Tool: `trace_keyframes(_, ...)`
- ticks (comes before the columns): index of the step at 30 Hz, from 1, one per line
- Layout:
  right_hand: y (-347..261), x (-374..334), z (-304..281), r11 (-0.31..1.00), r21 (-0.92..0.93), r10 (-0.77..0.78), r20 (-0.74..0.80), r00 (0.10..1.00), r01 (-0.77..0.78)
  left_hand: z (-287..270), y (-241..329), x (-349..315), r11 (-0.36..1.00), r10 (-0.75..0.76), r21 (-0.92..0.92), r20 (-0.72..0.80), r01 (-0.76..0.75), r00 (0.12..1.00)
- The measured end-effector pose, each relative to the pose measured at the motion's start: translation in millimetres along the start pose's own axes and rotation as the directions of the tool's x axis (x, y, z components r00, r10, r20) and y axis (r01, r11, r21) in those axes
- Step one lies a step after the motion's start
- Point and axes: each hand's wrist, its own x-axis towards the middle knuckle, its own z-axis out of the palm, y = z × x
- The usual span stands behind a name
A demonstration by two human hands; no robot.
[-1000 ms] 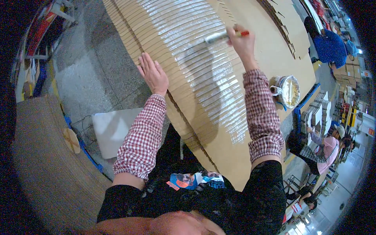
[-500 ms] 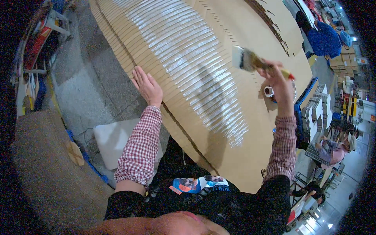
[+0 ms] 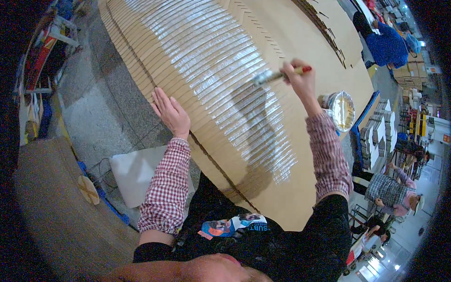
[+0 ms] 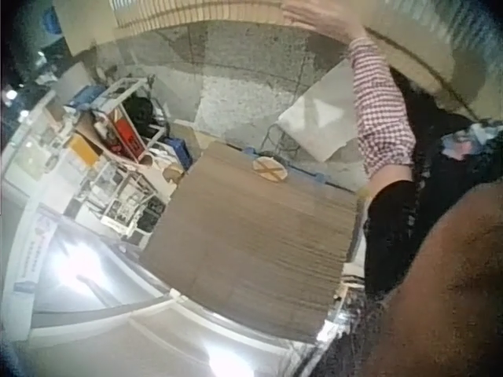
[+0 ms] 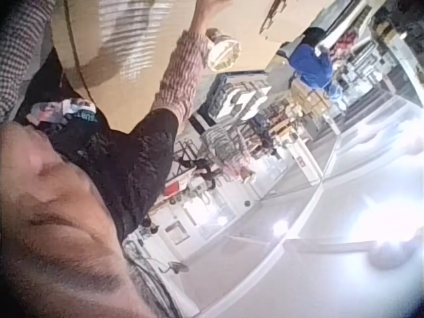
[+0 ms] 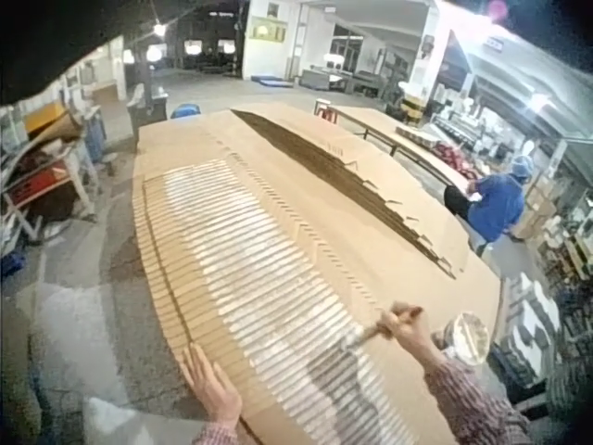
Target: Applying glue to large sheets of cardboard using a brush and a small container of glue.
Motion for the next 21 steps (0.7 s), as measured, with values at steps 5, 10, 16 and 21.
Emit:
trace_keyframes(5,-27.9,17.6,15.6,0.989,0.066,-0.129,-0.007,0.992,0.129,0.6,0.5,-1.1,1.000,0.011,0.006,0.002,-0.011,1.000)
trace_keyframes(10,-1.7,29.7,18.9,0.992,0.082,-0.099,-0.022,0.995,0.101,6.9,-2.2,-2.0,1.000,0.016,-0.018,0.002,-0.016,1.000)
trace_keyframes(16,11.5,-44.8,-44.3,0.999,0.026,0.046,-0.043,0.998,-0.045,2.9,1.0,-2.3,1.000,0.015,-0.014,0.008,-0.015,1.000)
trace_keyframes(21,-1.9,-11.7,-12.6,0.981,0.127,-0.137,-0.070,0.988,0.145,10.4,-5.3,-0.2,0.999,0.023,-0.032,-0.014,-0.023,1.000)
